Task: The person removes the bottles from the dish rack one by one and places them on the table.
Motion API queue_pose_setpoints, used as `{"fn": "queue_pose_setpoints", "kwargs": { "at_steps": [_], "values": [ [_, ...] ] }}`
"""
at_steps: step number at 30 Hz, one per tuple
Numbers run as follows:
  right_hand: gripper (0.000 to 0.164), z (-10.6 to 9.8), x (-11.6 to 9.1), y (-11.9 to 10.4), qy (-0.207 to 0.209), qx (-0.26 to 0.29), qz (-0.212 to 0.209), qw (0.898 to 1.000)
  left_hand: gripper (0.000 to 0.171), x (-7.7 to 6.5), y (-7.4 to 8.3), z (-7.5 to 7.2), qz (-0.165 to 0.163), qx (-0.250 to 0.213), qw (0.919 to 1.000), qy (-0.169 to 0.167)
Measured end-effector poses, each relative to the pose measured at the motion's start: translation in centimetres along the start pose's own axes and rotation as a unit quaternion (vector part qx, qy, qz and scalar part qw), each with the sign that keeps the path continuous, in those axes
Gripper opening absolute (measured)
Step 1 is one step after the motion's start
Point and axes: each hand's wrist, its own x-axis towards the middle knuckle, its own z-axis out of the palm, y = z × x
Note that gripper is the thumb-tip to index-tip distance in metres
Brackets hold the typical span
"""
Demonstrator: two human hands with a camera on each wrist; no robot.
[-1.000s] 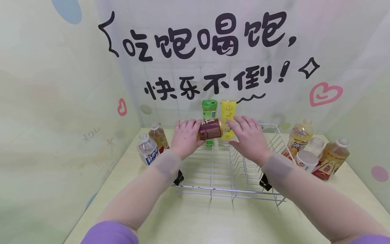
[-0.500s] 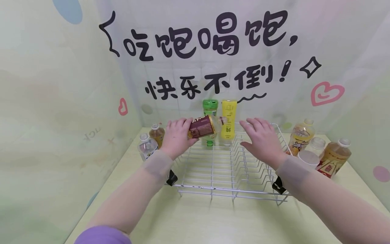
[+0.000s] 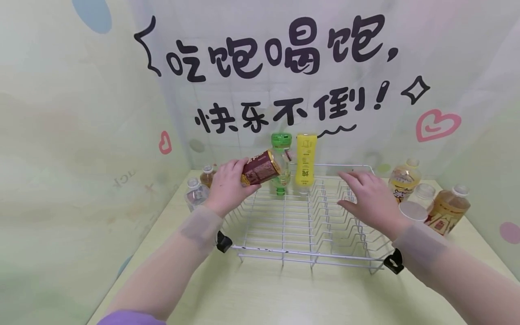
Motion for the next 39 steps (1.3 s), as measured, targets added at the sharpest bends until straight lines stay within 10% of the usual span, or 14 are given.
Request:
{"fn": "queue_pose_setpoints", "kwargs": {
  "at_steps": [16,39],
  "values": [
    [0.067,-0.3,-7.3,1.4,-0.032,0.066,0.098,0.992,0.076,-3.1,-0.5,-2.4,-0.051,-0.198,0.9784,0.031],
    [0.045,1.8,-14.6,1.9,-0.013,0.133,0.180,0.975,0.076,-10.9,-4.1,-5.9,-0.155,-0.381,0.9059,0.098]
  ]
}}
